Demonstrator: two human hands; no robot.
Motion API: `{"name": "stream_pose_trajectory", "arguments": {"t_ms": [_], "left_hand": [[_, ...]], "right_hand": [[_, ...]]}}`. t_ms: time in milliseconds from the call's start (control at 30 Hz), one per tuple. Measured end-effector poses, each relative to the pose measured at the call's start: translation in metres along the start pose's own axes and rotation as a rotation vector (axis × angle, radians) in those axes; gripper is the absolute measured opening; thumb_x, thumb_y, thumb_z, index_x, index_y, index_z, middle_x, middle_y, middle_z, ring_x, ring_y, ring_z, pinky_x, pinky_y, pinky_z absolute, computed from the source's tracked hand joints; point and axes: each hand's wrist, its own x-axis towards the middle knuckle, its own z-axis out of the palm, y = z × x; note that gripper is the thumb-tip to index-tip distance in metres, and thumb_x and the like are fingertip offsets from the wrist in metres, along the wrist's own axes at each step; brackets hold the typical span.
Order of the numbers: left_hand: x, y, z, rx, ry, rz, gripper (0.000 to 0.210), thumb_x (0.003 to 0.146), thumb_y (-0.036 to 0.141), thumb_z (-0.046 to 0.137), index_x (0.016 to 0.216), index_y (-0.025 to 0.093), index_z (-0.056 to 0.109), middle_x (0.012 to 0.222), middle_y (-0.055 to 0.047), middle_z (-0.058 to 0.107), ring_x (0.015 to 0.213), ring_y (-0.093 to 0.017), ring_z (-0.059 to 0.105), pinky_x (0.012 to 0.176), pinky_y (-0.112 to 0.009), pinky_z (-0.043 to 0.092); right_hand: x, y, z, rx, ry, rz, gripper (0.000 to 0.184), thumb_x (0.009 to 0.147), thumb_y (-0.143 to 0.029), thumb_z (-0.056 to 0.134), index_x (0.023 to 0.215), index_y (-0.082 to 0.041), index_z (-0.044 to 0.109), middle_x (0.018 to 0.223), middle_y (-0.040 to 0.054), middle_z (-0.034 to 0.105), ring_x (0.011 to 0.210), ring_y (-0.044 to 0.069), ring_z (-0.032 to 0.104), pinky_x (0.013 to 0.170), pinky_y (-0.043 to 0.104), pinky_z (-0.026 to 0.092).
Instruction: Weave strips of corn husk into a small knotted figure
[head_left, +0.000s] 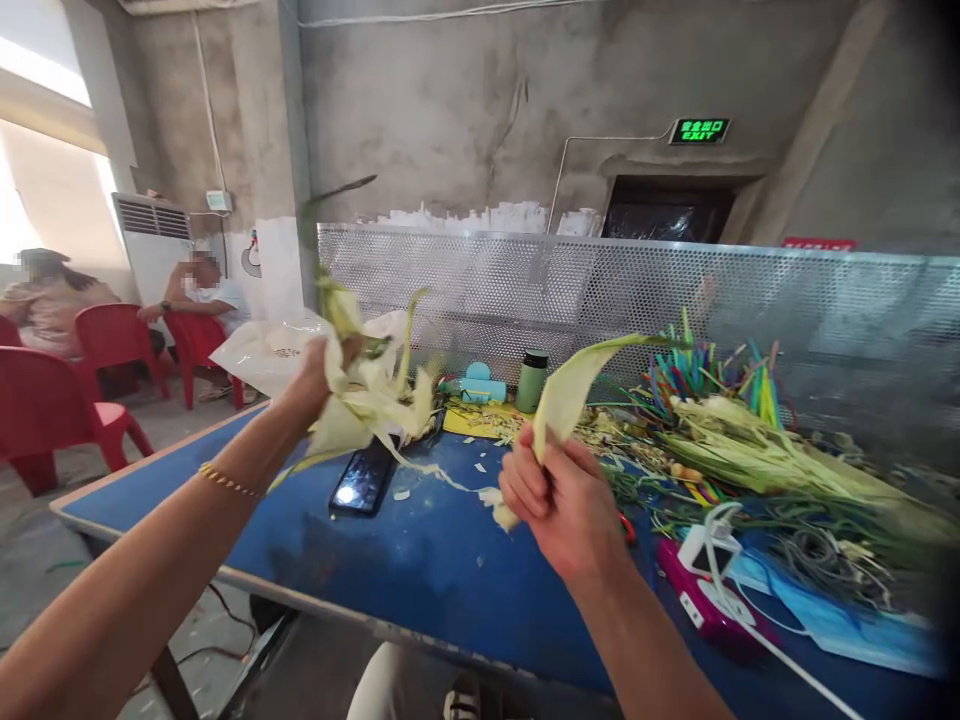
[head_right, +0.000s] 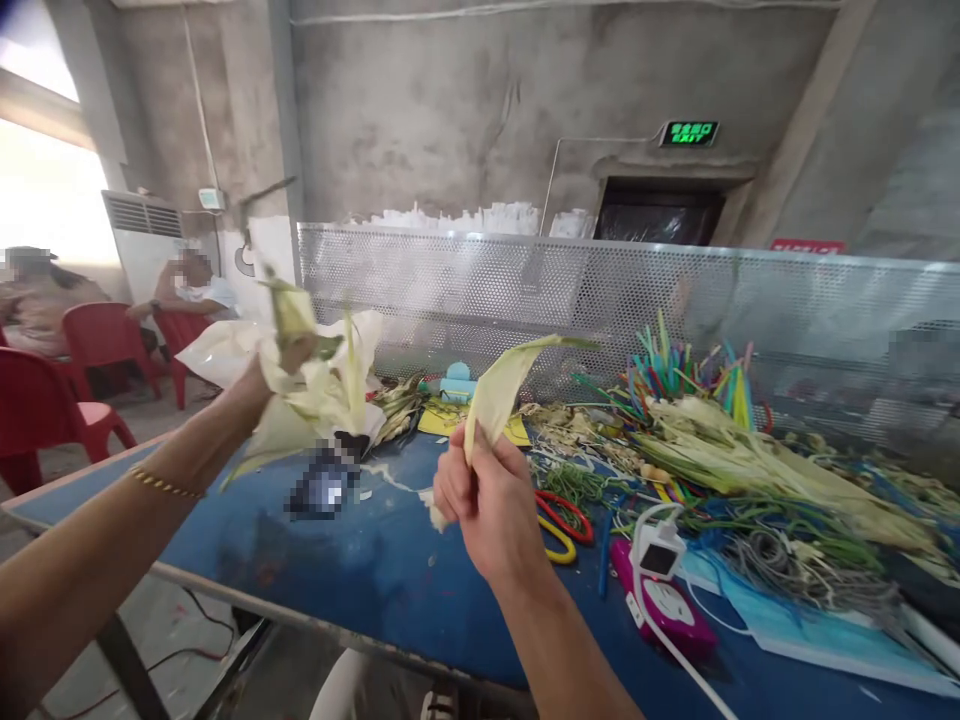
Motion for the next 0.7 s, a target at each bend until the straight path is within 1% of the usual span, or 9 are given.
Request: {"name": "stream_pose_trajectory", "arguments": {"t_ms": [33, 100, 167, 333, 400, 467, 567, 633, 700], "left_hand": [[0.008, -0.001, 0.010, 0.197, -0.046, 0.049, 0.023, 0.083, 0.033, 0.053, 0.068, 0.015, 0.056, 0.061, -0.002, 0.057, 0.056, -0.013, 0.049, 0.055, -0.027, 0.038], [0.027, -0.002, 0.035, 0.319, -0.076, 0.109, 0.018, 0.082, 0.028, 0.056, 0.069, 0.016, 0.057, 0.060, -0.003, 0.056, 0.058, -0.015, 0.049, 0.058, -0.028, 0.036], [0.049, -0.003, 0.060, 0.610, -0.106, 0.301, 0.009, 0.084, 0.023, 0.054, 0.078, 0.017, 0.059, 0.067, -0.005, 0.059, 0.067, -0.019, 0.052, 0.066, -0.031, 0.036], [0.083, -0.025, 0.113, 0.986, -0.316, 0.522, 0.024, 0.092, 0.013, 0.036, 0.098, 0.014, 0.059, 0.097, -0.019, 0.063, 0.096, -0.030, 0.056, 0.085, -0.042, 0.033], [0.083, -0.045, 0.131, 1.079, -0.432, 0.538, 0.027, 0.093, 0.012, 0.033, 0.103, 0.012, 0.058, 0.107, -0.023, 0.060, 0.107, -0.031, 0.052, 0.092, -0.043, 0.030], [0.078, -0.069, 0.143, 1.095, -0.473, 0.509, 0.027, 0.092, 0.011, 0.033, 0.101, 0.010, 0.059, 0.107, -0.024, 0.060, 0.109, -0.031, 0.052, 0.095, -0.042, 0.029], [0.068, -0.106, 0.147, 1.121, -0.518, 0.429, 0.022, 0.090, 0.012, 0.038, 0.095, 0.010, 0.060, 0.102, -0.024, 0.062, 0.106, -0.029, 0.055, 0.095, -0.040, 0.031], [0.065, -0.128, 0.142, 1.148, -0.524, 0.341, 0.020, 0.088, 0.012, 0.042, 0.097, 0.008, 0.059, 0.099, -0.025, 0.063, 0.102, -0.031, 0.057, 0.091, -0.041, 0.034], [0.068, -0.144, 0.137, 1.172, -0.526, 0.257, 0.023, 0.083, 0.016, 0.051, 0.103, 0.006, 0.057, 0.101, -0.027, 0.062, 0.102, -0.034, 0.057, 0.088, -0.041, 0.037]], "right_hand": [[0.007, 0.005, -0.006, 0.004, 0.045, -0.014, 0.008, 0.083, -0.024, 0.061, 0.080, -0.018, 0.059, 0.046, -0.0072, 0.044, 0.038, 0.006, 0.037, 0.040, 0.019, 0.033], [0.025, 0.014, -0.019, -0.059, 0.140, -0.031, 0.010, 0.080, -0.026, 0.063, 0.084, -0.018, 0.060, 0.055, -0.0030, 0.056, 0.046, 0.011, 0.051, 0.047, 0.024, 0.044], [0.045, 0.021, -0.032, -0.169, 0.212, 0.014, 0.013, 0.077, -0.026, 0.065, 0.083, -0.015, 0.061, 0.064, 0.0026, 0.064, 0.055, 0.014, 0.060, 0.054, 0.027, 0.050], [0.074, 0.020, -0.055, -0.140, 0.312, 0.151, 0.007, 0.077, -0.021, 0.062, 0.079, -0.015, 0.060, 0.058, -0.0001, 0.057, 0.050, 0.012, 0.055, 0.046, 0.024, 0.048], [0.073, 0.012, -0.060, -0.015, 0.184, 0.225, 0.004, 0.079, -0.019, 0.060, 0.078, -0.015, 0.059, 0.052, -0.0043, 0.048, 0.042, 0.008, 0.043, 0.036, 0.017, 0.038], [0.065, -0.001, -0.060, 0.077, -0.055, 0.288, 0.004, 0.083, -0.018, 0.056, 0.081, -0.015, 0.059, 0.050, -0.0071, 0.039, 0.038, 0.005, 0.028, 0.029, 0.013, 0.022], [0.048, -0.023, -0.055, 0.086, -0.330, 0.209, 0.011, 0.088, -0.022, 0.050, 0.085, -0.018, 0.060, 0.049, -0.0088, 0.031, 0.036, 0.005, 0.017, 0.028, 0.014, 0.014], [0.043, -0.030, -0.052, 0.093, -0.325, 0.084, 0.013, 0.088, -0.021, 0.048, 0.083, -0.020, 0.060, 0.049, -0.0089, 0.030, 0.036, 0.005, 0.018, 0.031, 0.015, 0.020], [0.047, -0.027, -0.054, 0.050, -0.203, 0.036, 0.014, 0.087, -0.019, 0.048, 0.083, -0.018, 0.061, 0.051, -0.0073, 0.035, 0.040, 0.006, 0.026, 0.037, 0.016, 0.028]]}}
